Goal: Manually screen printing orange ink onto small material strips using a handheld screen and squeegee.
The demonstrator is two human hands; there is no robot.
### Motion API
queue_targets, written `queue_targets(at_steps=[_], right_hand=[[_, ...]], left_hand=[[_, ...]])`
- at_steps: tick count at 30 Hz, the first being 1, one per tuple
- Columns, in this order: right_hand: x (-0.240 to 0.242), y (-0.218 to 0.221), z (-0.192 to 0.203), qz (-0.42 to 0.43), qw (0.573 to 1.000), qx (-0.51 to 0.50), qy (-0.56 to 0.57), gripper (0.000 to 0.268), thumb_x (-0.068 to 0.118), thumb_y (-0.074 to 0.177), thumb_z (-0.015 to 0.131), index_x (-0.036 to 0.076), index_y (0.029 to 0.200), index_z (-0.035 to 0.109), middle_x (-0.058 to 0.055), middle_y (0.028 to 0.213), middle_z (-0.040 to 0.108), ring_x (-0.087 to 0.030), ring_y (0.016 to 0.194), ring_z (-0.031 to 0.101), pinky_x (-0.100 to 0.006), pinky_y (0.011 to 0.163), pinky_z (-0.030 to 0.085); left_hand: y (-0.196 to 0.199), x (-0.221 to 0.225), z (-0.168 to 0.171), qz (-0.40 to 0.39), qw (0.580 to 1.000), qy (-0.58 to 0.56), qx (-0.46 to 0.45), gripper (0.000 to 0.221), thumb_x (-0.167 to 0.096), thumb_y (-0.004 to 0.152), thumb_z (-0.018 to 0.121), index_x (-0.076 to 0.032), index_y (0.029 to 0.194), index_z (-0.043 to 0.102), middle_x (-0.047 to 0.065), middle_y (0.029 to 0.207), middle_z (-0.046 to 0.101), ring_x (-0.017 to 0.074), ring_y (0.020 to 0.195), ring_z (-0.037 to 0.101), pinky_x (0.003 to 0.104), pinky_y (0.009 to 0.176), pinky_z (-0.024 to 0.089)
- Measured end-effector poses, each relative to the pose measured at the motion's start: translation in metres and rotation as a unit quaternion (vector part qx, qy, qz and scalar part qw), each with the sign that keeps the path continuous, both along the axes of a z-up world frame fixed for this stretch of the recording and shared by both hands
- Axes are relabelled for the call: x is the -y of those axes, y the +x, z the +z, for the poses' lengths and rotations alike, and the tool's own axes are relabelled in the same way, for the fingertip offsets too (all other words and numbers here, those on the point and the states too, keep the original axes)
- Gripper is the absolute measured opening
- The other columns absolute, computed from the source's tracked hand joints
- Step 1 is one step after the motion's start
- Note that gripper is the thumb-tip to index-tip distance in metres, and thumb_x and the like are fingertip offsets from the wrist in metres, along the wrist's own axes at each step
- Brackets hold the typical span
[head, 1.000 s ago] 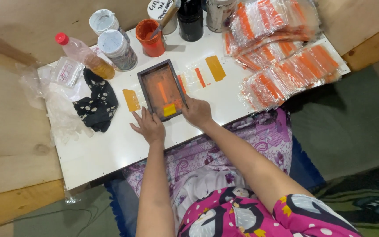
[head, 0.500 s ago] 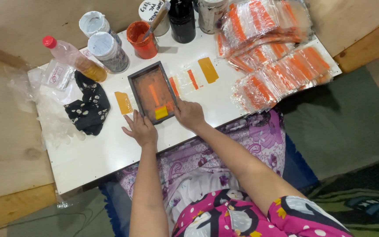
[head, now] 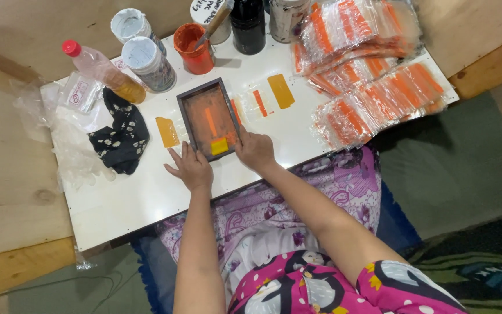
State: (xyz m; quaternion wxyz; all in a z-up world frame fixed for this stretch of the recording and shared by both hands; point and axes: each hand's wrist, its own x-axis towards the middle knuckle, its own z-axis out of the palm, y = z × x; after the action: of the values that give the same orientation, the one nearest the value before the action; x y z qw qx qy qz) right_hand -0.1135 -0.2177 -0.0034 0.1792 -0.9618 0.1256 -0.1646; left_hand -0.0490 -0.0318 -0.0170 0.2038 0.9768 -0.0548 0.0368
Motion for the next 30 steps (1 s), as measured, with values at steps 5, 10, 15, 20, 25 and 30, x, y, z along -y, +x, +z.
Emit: queue_targets(at_steps=[5,10,15,20,25,30], right_hand=[[-0.001,0.000,0.003,-0.004,1.000,0.011,-0.016,0.042,0.027,0.095,0.051,0.001,0.121,0.071,-0.009,0.053,0.063,-0.023,0.045,0.062,-0.034,0.047,0.044],[-0.001,-0.005,0.011,-0.003,0.998,0.057,0.003,0.045,0.027,0.093,0.056,0.002,0.129,0.068,-0.009,0.060,0.066,-0.024,0.048,0.065,-0.033,0.049,0.048],[0.002,-0.003,0.009,0.041,0.987,0.153,0.006,0.031,0.036,0.096,0.063,0.016,0.119,0.069,0.002,0.080,0.060,-0.019,0.062,0.066,-0.030,0.057,0.053],[-0.001,0.013,-0.006,0.177,0.973,0.143,-0.036,0.024,0.044,0.089,0.074,0.023,0.102,0.073,0.002,0.086,0.066,-0.018,0.070,0.066,-0.030,0.063,0.050],[0.005,0.036,-0.012,0.245,0.966,0.019,-0.084,0.030,0.046,0.080,0.079,0.029,0.104,0.076,0.004,0.091,0.074,-0.021,0.084,0.070,-0.036,0.069,0.048],[0.006,0.049,-0.005,0.260,0.958,-0.091,-0.080,0.028,0.030,0.079,0.082,0.025,0.106,0.079,0.001,0.097,0.079,-0.021,0.094,0.073,-0.038,0.075,0.050]], left_hand=[[-0.002,0.002,0.003,0.001,1.000,0.015,0.015,0.043,-0.026,0.103,0.047,-0.008,0.137,0.064,0.010,0.154,0.055,0.0337,0.155,0.024,0.063,0.116,0.004],[-0.002,0.000,-0.010,0.004,0.998,0.012,0.056,0.046,-0.028,0.102,0.047,-0.007,0.140,0.062,0.011,0.152,0.056,0.0353,0.153,0.028,0.063,0.116,0.004],[-0.008,-0.003,-0.005,-0.039,0.993,-0.026,0.112,0.067,-0.046,0.090,0.062,-0.010,0.146,0.056,0.012,0.155,0.052,0.0379,0.153,0.028,0.065,0.115,0.005],[-0.017,-0.004,0.009,-0.071,0.995,-0.036,0.068,0.072,-0.052,0.089,0.063,-0.012,0.148,0.052,0.009,0.157,0.049,0.0363,0.155,0.024,0.067,0.115,0.003],[-0.012,-0.006,-0.006,-0.071,0.996,-0.008,0.056,0.056,-0.041,0.097,0.051,-0.017,0.148,0.052,0.003,0.159,0.047,0.0320,0.157,0.019,0.067,0.116,0.005],[-0.012,-0.003,-0.013,-0.065,0.991,0.024,0.114,0.046,-0.031,0.100,0.049,-0.017,0.142,0.059,0.002,0.154,0.053,0.0299,0.155,0.025,0.065,0.115,0.006]])
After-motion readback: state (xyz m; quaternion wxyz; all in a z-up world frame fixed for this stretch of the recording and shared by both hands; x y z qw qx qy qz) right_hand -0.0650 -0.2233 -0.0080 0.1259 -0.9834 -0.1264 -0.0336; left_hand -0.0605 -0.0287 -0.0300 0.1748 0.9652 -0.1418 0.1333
